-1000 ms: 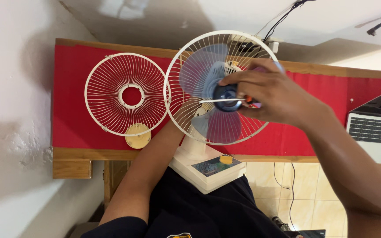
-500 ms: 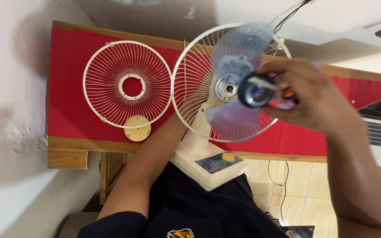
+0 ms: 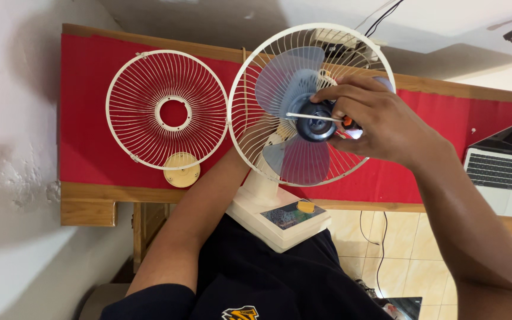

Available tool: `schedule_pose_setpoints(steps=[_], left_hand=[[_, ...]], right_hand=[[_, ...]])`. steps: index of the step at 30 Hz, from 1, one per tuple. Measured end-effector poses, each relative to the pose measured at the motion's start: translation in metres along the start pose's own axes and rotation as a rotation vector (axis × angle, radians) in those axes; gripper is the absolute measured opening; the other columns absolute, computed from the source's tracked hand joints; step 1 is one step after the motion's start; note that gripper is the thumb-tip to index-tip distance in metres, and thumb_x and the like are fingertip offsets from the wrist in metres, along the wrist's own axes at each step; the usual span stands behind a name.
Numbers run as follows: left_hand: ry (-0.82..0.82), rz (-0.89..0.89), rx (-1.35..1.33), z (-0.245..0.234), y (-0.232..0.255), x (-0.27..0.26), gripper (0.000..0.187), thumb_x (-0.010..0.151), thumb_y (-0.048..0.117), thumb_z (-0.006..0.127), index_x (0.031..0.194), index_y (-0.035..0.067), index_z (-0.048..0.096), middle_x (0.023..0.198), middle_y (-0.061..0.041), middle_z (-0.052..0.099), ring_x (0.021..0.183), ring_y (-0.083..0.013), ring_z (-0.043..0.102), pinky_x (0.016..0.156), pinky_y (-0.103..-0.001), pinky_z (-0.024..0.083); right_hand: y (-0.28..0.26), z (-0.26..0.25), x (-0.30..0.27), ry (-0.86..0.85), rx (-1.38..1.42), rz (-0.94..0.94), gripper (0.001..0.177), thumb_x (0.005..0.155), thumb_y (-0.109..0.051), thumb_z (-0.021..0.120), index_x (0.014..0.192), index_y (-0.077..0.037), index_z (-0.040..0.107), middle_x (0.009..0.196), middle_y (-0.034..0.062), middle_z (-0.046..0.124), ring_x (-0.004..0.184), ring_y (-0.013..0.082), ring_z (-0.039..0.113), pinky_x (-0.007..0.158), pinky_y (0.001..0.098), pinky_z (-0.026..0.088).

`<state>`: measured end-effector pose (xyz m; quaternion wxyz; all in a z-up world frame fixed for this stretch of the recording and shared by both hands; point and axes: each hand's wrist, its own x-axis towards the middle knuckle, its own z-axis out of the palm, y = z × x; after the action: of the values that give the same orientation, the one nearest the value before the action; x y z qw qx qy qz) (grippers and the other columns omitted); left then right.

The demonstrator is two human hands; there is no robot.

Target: The person uses a screwdriver to remove the fan blade from the motor shaft, then reattaches it and secures it with a nut. Finally, they place the front grill over the fan blade.

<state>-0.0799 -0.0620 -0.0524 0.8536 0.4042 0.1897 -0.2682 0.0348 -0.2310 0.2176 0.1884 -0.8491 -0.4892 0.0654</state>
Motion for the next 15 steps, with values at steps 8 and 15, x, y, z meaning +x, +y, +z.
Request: schedule_pose_setpoints(steps=[8, 15], left_hand=[[0.001, -0.01, 0.002, 0.002, -0.001, -0.001, 0.065, 0.103, 0.049, 0.042, 0.154, 0.009, 0.032, 0.15, -0.016, 0.047, 0.138, -0.0253, 0.049, 0.114, -0.043, 0.042], [-0.003, -0.014, 0.004, 0.002, -0.002, 0.001, 0.066, 0.103, 0.049, 0.042, 0.154, 0.009, 0.031, 0.151, -0.016, 0.047, 0.138, -0.0251, 0.048, 0.114, -0.043, 0.042]], right_hand=[[-0.016, -0.008, -0.001, -0.039, -0.041, -0.024, 0.039, 0.073, -0.012, 0.088, 0.085, -0.01, 0.05, 0.134, 0.0016, 0.067, 0.128, 0.0244, 0.062, 0.122, 0.0484, 0.045], [-0.008, -0.003, 0.003, -0.024, -0.064, -0.04, 0.041, 0.068, -0.014, 0.089, 0.085, -0.009, 0.052, 0.134, 0.0038, 0.066, 0.132, 0.0335, 0.057, 0.109, 0.0492, 0.047]])
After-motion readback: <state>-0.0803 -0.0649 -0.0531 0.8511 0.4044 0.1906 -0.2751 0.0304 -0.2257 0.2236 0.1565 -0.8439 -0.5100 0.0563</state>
